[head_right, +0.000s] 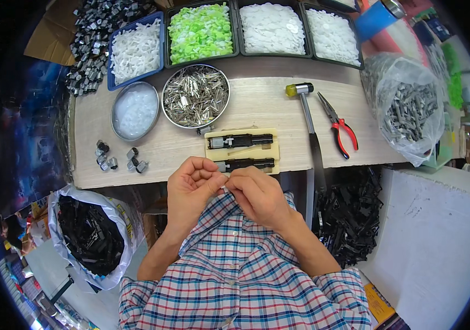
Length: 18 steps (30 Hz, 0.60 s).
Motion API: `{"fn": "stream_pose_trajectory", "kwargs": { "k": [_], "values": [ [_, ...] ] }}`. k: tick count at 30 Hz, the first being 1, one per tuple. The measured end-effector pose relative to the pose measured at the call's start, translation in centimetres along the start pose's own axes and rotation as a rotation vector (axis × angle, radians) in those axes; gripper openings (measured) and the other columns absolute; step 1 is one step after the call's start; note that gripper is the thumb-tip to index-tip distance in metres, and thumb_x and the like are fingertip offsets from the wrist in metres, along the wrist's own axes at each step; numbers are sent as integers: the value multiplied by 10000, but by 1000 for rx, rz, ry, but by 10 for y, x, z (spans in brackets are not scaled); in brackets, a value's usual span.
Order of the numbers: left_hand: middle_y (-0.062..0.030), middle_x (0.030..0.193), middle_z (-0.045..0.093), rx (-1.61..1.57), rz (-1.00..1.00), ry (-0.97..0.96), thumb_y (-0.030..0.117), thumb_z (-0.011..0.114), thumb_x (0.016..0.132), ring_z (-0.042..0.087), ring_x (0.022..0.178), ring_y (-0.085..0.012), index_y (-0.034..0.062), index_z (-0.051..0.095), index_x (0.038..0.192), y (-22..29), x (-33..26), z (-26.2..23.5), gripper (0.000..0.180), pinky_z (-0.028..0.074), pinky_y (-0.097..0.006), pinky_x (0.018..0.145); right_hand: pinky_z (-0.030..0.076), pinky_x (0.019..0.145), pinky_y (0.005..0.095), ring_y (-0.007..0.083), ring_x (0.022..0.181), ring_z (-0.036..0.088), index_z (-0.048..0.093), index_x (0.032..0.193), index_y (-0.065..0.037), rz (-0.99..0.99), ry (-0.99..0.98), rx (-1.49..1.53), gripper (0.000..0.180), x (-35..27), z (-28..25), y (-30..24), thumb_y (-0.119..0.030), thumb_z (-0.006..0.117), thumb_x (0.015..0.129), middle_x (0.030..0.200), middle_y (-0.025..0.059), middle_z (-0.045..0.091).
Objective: Assembling small components and terminals into black housings at a factory workbench using a hammer and pliers.
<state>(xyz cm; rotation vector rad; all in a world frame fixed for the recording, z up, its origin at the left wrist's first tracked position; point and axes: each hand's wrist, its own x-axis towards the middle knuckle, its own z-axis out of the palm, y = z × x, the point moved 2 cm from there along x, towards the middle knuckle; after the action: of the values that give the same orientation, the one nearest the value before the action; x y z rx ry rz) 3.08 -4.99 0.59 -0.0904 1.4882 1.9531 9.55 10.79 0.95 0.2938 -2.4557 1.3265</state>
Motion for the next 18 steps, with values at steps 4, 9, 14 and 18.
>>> {"fn": "stream_pose_trajectory", "kwargs": {
  "k": [4,9,14,18],
  "values": [
    [-83,905,716,330,167,20,-30,688,917,691,792,-117,-27,642,1058,2,-4,7,149,574,-240,676,541,683,371,292,802,648,633,966,-10,-7,41,-50,279,1,-1,2,66,721,713,931,125,648],
    [-149,963,722,909,825,92,-79,689,823,720,829,-276,-7,688,1008,-4,-1,-4,198,591,-312,710,503,846,429,306,997,615,637,934,-32,-99,114,-405,315,2,-1,13,28,737,641,986,103,624],
    [-125,1093,724,1126,1205,-106,20,687,761,646,1109,-369,18,664,890,-18,9,-12,131,544,-471,910,477,898,441,296,1065,599,645,934,-34,-120,89,-478,289,7,5,27,-27,751,665,1009,90,621],
    [-124,1105,727,1243,1232,-191,96,668,796,634,1137,-353,28,665,867,-28,11,-18,99,518,-506,950,481,897,436,311,1062,605,652,925,-38,-96,51,-473,255,9,6,27,-12,756,694,1006,90,643]
  ]
}}
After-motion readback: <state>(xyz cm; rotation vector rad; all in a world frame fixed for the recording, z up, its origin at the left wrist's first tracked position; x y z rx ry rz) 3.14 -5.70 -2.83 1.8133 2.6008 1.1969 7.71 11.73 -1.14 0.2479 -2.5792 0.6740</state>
